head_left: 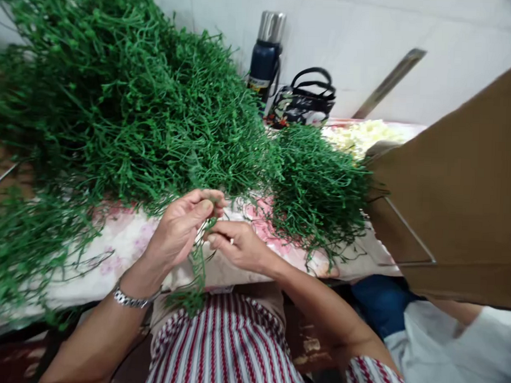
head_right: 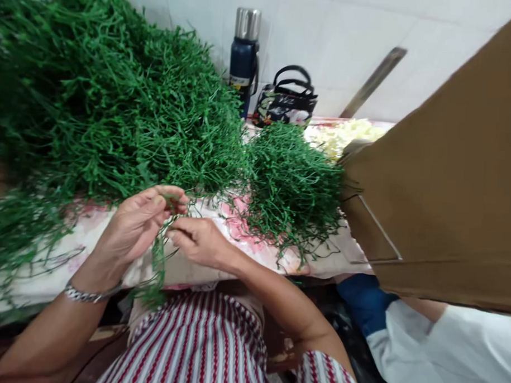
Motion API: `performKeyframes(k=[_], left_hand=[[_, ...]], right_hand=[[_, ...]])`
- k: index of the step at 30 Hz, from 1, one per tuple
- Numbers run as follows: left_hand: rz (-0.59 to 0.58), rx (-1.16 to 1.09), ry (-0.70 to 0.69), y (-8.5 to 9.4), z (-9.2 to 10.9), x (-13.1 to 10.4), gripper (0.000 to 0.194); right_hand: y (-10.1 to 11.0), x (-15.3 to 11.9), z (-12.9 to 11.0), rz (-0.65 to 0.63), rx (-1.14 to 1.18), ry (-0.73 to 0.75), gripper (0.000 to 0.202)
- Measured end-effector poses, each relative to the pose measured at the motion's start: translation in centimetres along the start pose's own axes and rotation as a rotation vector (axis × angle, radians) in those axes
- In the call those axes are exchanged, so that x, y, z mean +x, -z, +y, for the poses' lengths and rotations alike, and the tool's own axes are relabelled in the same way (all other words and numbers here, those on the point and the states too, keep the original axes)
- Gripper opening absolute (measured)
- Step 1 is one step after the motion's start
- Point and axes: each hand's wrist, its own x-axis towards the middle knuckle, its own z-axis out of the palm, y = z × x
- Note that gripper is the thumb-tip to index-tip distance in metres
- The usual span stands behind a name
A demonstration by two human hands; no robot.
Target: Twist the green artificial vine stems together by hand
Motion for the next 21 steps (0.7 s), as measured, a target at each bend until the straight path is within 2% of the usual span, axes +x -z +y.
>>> performKeyframes(k=[2, 5, 9, 11, 13, 16, 21], left_hand=[[0.053, 0.112, -0.047, 1.0, -0.7, -0.4, 0.028], [0.14, 0.41, -0.21, 2.0, -1.9, -1.7, 0.017], [0.273, 0.787, -0.439, 2.1, -2.8, -3.4, 0.009], [0.326, 0.935, -0.481, 2.0, -2.9, -3.7, 0.008], [0.275, 1.012, -0.424, 2.1, -3.1, -3.6, 0.008], [0.127, 0.942, -0.293, 2.6, -3.7, -3.1, 0.004], [0.107, 0.686, -0.168, 3.8, -4.5, -3.1, 0.003]], right_hand=[[0.7, 0.0, -0.1, 0.075, 0.061, -0.058, 0.023], [1.3, 0.1, -0.1, 0.139, 0.089, -0.114, 0.024], [0.6, 0.1, 0.1, 0.151, 0.131, -0.137, 0.024], [0.1, 0.1, 0.2, 0.146, 0.134, -0.142, 0.024], [-0.2, 0.1, 0.3, 0.135, 0.128, -0.138, 0.024], [-0.2, -0.1, 0.3, 0.109, 0.104, -0.117, 0.025], [0.2, -0.3, -0.1, 0.048, 0.116, -0.074, 0.027]])
